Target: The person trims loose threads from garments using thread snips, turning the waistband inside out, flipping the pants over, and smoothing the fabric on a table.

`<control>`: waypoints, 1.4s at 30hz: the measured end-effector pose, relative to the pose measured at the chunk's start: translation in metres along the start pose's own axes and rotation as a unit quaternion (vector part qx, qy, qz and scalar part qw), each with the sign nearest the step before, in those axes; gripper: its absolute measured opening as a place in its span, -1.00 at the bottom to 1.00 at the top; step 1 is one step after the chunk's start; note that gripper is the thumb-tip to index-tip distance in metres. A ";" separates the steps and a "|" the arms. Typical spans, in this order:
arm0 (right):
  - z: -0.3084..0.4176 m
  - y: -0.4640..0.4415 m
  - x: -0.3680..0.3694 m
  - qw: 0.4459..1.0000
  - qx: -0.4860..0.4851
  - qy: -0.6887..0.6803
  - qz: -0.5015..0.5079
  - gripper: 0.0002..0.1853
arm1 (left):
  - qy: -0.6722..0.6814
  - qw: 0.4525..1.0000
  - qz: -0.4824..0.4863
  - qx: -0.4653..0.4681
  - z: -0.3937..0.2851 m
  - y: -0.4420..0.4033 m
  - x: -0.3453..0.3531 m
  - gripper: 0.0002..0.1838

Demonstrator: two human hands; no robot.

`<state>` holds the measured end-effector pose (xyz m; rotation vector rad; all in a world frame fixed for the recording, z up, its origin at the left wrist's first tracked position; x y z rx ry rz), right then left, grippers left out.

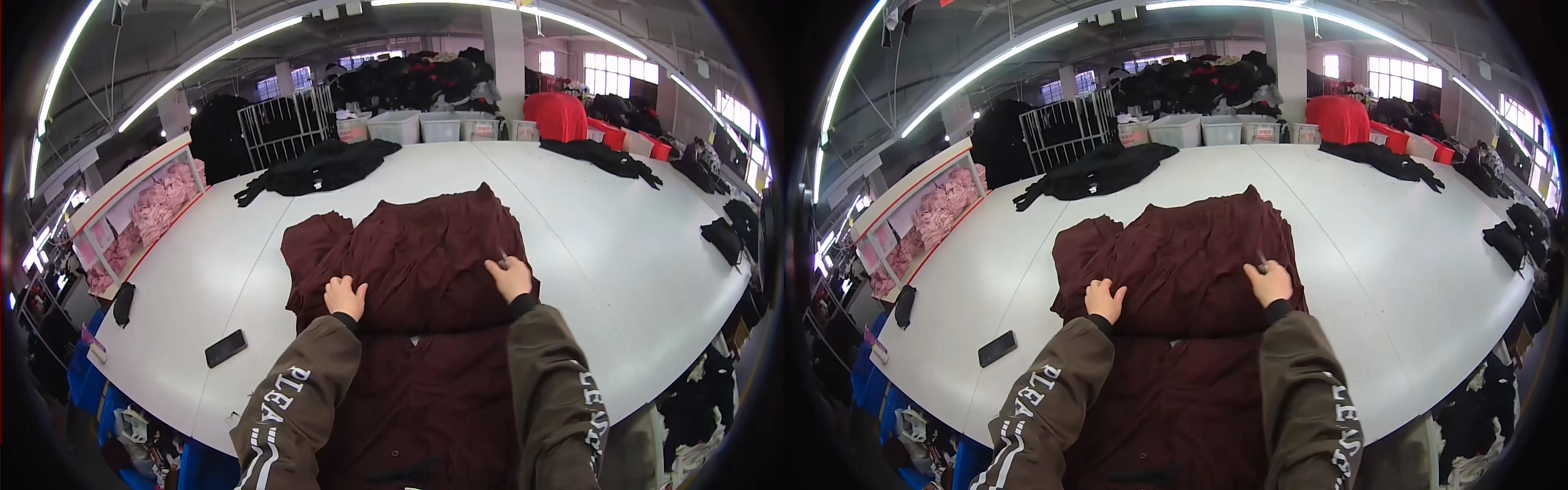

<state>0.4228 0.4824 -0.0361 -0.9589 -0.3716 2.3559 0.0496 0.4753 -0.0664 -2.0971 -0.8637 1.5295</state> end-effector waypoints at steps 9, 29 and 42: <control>-0.078 0.097 -0.148 0.918 0.129 -0.307 0.213 -0.80 | 0.406 0.903 0.114 -0.079 0.116 0.070 -0.134 -0.73; 0.047 0.053 -0.047 0.922 -0.210 0.280 0.164 -0.56 | 0.131 0.916 0.149 0.349 -0.108 0.023 0.007 -0.50; 0.116 0.267 -0.298 0.892 -0.241 -0.064 0.377 -0.78 | 0.141 0.884 0.102 0.433 -0.013 0.145 -0.394 -0.85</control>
Point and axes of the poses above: each hand's wrist, its own y-axis away from the middle knuckle, its own x-axis out of the palm, z = x × y, the point moved 3 cm from there along -y, towards the middle knuckle, and after that the axes turned 6 degrees about -z, right-handed, at the moved point
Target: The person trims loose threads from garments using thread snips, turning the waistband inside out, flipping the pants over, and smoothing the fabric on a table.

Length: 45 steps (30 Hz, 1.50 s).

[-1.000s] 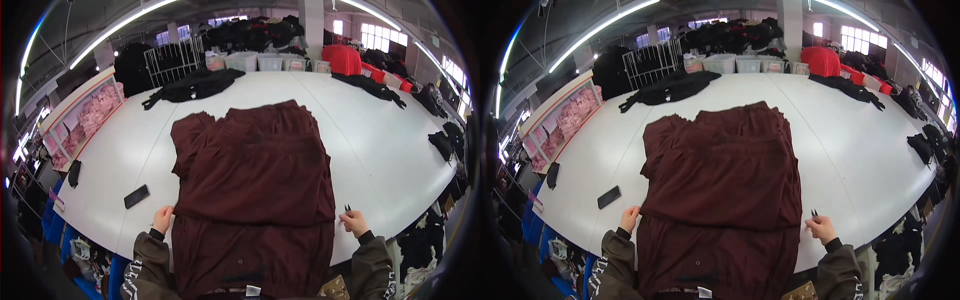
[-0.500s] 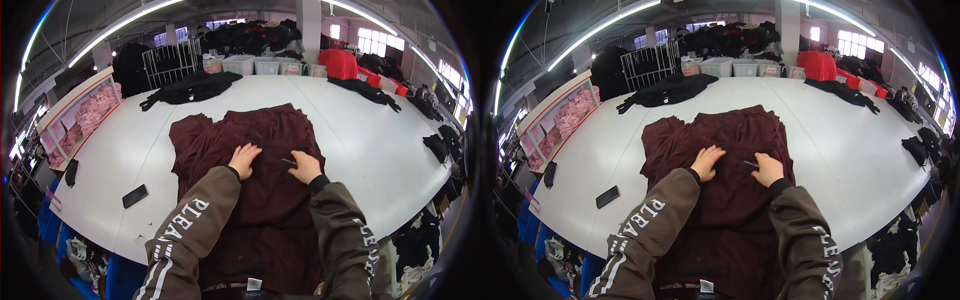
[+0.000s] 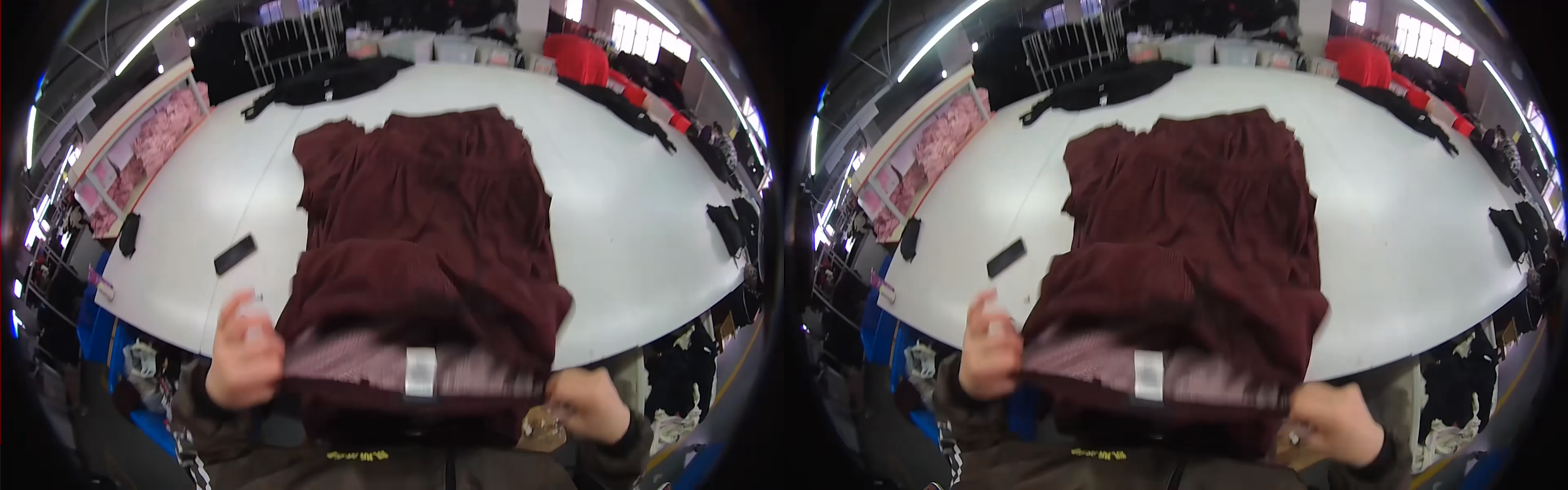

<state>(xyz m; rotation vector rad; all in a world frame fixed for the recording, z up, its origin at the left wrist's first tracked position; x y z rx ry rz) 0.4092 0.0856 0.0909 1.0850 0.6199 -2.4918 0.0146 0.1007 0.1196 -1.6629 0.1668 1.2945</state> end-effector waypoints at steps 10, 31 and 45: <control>0.015 0.045 0.070 0.974 0.128 -0.074 -0.170 -0.76 | 0.256 0.930 0.019 -0.261 -0.064 0.062 0.019 -0.65; -0.018 0.111 0.113 0.943 0.240 -0.052 -0.224 -0.78 | 0.228 0.877 0.153 -0.395 -0.059 0.125 0.039 -0.66; -0.130 -0.022 0.070 0.648 0.197 -0.687 -0.263 -0.69 | 0.876 0.245 -0.255 -0.329 0.019 0.046 0.141 -0.60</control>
Point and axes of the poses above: each hand's wrist, its own y-axis away from the middle knuckle, its own x-axis out of the palm, z = x × y, the point moved 3 cm from there along -y, towards the middle knuckle, and after that the axes turned 6 degrees about -z, right-handed, at the moved point
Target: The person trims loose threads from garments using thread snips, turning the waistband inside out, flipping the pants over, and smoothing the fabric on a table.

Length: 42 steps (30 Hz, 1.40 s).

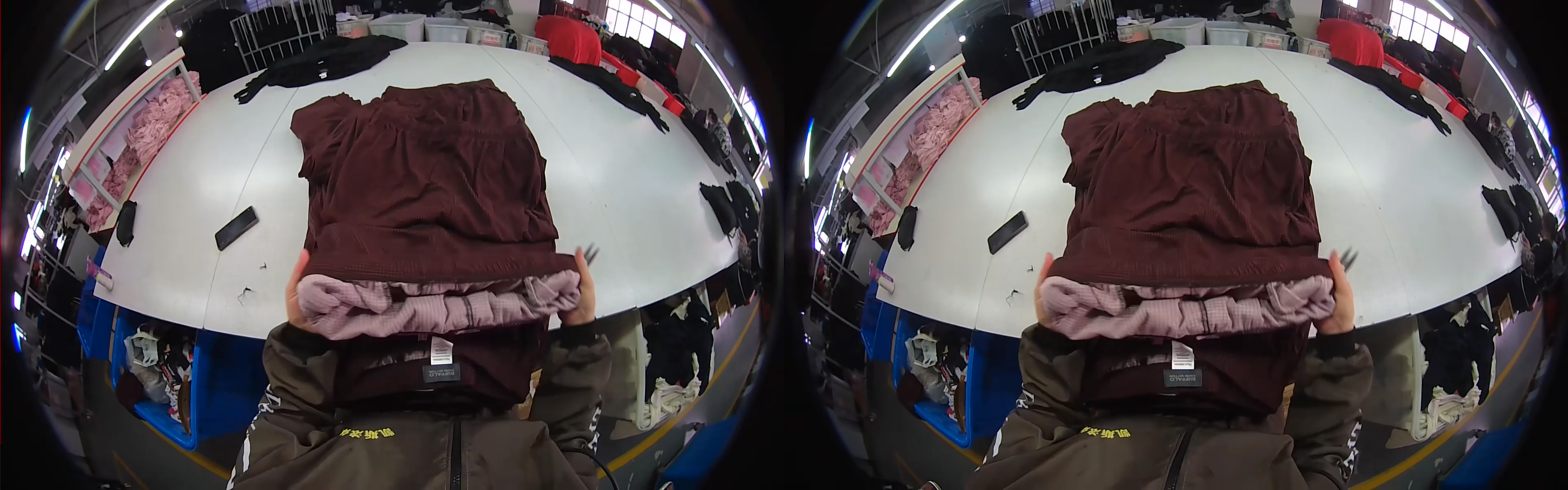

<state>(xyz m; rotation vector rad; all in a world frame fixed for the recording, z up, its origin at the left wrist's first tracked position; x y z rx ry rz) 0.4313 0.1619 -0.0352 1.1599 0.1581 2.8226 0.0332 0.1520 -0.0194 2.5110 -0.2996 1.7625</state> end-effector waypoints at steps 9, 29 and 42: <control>-0.013 -0.009 -0.030 0.909 -0.129 0.355 -0.178 -0.79 | -0.599 0.771 -0.170 0.133 -0.010 0.008 -0.027 -0.79; -0.068 -0.120 0.160 0.847 -0.304 0.437 0.010 -0.82 | -0.105 0.984 0.091 -0.114 0.000 -0.151 -0.044 -0.53; -0.183 -0.115 0.130 0.938 -0.082 0.302 0.149 -0.83 | 0.054 0.981 0.185 0.030 0.028 -0.147 -0.032 -0.47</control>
Point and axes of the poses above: each hand's wrist, its own y-axis away from the middle knuckle, its own x-axis out of the palm, z = x × y, the point moved 3 cm from there along -y, towards the middle knuckle, and after that the axes turned 6 degrees about -z, right-handed, at the moved point
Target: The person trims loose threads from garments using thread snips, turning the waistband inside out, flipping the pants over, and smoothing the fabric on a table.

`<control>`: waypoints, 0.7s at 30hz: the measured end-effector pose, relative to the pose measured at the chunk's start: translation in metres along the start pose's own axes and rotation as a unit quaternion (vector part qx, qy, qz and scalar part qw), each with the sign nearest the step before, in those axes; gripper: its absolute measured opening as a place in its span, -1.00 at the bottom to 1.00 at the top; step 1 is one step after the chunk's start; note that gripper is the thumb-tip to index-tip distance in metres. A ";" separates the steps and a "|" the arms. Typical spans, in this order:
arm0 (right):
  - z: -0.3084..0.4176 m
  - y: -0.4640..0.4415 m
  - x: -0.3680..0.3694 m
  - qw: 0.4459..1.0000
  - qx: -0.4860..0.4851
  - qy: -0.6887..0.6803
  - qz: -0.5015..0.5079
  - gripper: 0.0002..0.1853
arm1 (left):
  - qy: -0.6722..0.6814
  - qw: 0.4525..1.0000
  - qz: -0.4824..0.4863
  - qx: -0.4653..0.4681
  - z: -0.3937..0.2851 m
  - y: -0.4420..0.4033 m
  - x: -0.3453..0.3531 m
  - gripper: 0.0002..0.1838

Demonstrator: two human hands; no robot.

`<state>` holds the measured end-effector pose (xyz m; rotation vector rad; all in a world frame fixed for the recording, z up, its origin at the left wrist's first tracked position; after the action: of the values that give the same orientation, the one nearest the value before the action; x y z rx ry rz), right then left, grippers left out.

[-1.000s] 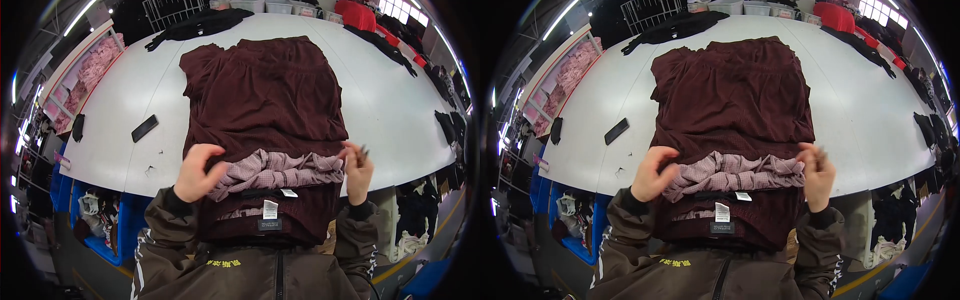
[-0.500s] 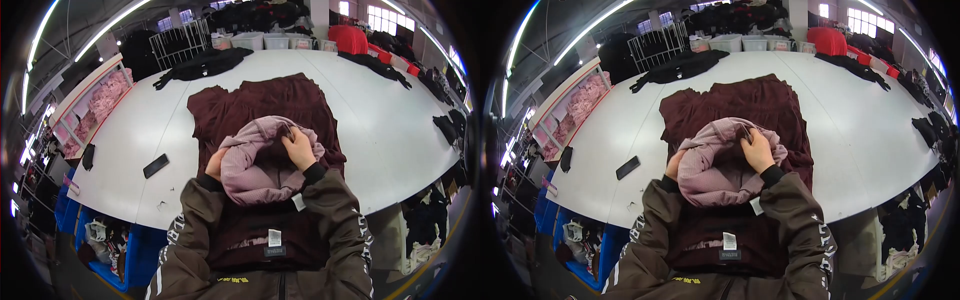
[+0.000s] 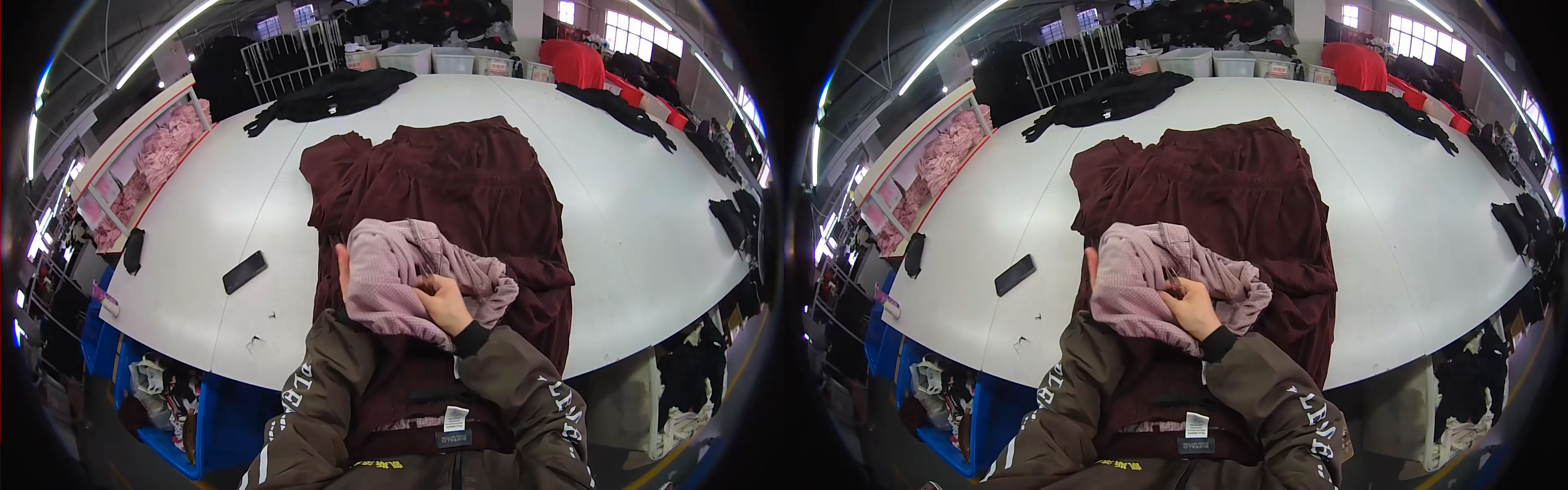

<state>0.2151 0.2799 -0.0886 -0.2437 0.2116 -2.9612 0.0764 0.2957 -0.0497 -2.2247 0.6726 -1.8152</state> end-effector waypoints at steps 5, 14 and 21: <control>0.074 -0.008 -0.044 0.940 0.081 -0.330 -0.043 -0.66 | -0.318 0.923 -0.217 0.021 -0.045 0.021 -0.054 -0.56; 0.069 -0.043 -0.075 0.981 -0.060 -0.100 -0.153 -0.74 | -0.426 0.820 -0.382 -0.019 -0.044 0.022 -0.084 -0.61; 0.103 0.017 -0.107 0.791 -0.306 0.453 -0.274 -0.69 | -0.679 0.555 -0.301 0.373 -0.038 0.022 -0.001 -0.74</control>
<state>0.3400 0.2690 -0.0064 1.2966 1.4242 -3.1324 0.0346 0.2820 -0.0507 -2.2943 -1.0447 0.1482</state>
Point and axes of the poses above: each hand's wrist, its own y-axis away from the middle knuckle, its own x-axis out of the palm, z = x × y, the point moved 3 cm from there along -y, towards the middle knuckle, and after that the axes turned 6 degrees about -z, right-handed, at the moved point
